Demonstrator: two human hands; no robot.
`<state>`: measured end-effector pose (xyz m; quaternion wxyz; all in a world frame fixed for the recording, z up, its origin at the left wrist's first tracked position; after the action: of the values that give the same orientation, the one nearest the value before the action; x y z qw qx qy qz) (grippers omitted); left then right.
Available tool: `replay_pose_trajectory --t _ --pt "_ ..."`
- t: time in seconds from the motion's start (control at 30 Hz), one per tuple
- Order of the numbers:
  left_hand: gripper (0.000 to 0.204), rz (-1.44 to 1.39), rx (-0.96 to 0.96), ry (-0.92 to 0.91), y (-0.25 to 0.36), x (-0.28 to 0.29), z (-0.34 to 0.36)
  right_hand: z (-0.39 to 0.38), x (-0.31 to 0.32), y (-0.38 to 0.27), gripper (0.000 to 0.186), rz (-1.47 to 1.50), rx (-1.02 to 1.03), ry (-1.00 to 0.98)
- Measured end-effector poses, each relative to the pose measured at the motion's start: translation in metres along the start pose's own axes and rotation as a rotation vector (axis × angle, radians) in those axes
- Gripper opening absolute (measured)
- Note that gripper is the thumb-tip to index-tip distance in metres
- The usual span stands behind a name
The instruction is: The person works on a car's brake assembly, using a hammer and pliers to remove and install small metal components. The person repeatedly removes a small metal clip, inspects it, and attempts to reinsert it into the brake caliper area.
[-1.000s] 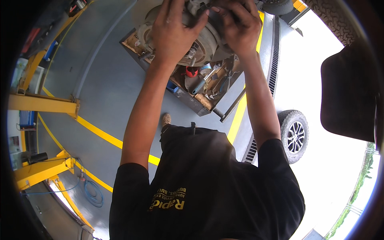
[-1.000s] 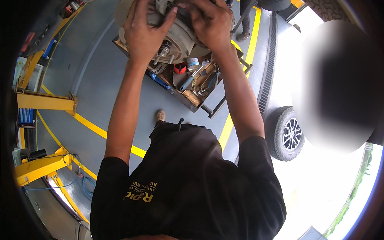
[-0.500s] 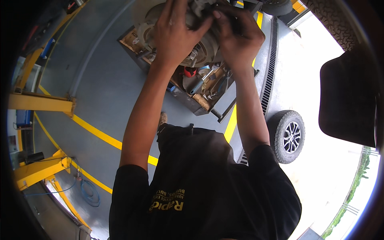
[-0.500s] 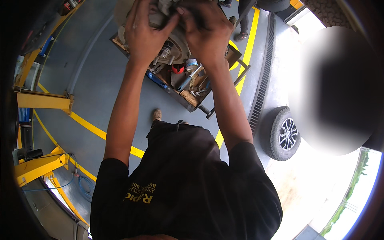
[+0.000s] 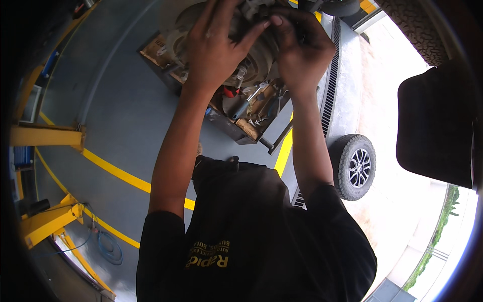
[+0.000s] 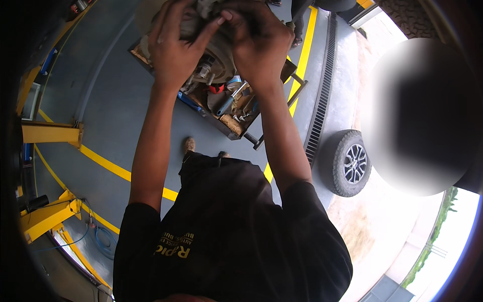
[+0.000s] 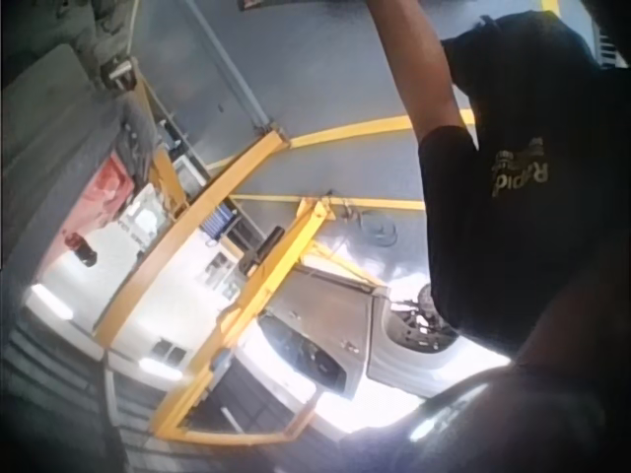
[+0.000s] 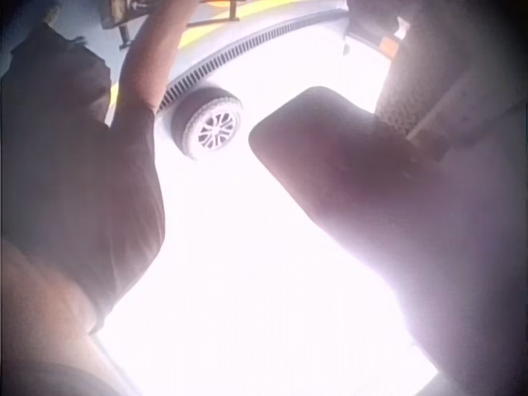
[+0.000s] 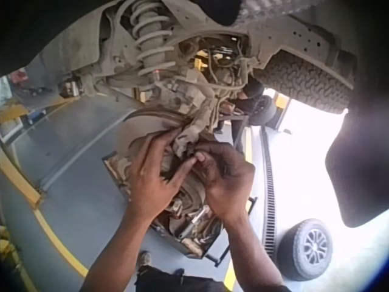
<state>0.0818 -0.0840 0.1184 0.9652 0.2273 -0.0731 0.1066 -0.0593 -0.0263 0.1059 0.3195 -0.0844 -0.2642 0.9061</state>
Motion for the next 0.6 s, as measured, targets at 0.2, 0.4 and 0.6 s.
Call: replay_pose_trajectory --t 0.2,0.4,0.6 --pt "0.049 -0.012 0.045 0.004 -0.002 0.001 -0.001 -0.002 -0.013 -0.015 0.018 0.095 -0.167 0.093" --pt "0.049 -0.039 0.076 -0.014 -0.005 0.003 -0.002 -0.003 -0.015 -0.024 0.024 0.110 -0.273 0.139" --pt "0.049 -0.034 0.068 -0.020 -0.005 0.003 -0.001 -0.006 -0.021 -0.032 0.024 0.136 -0.453 0.262"
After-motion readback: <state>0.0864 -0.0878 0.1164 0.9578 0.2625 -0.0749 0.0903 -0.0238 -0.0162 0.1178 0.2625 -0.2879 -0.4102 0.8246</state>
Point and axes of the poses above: each hand's wrist, its own z-axis towards the middle knuckle, its own x-axis out of the back of the hand, y = z × x, the point moved 2 cm from there along z, towards the middle knuckle, and after that the axes turned 8 degrees about x, right-handed, at the moved point
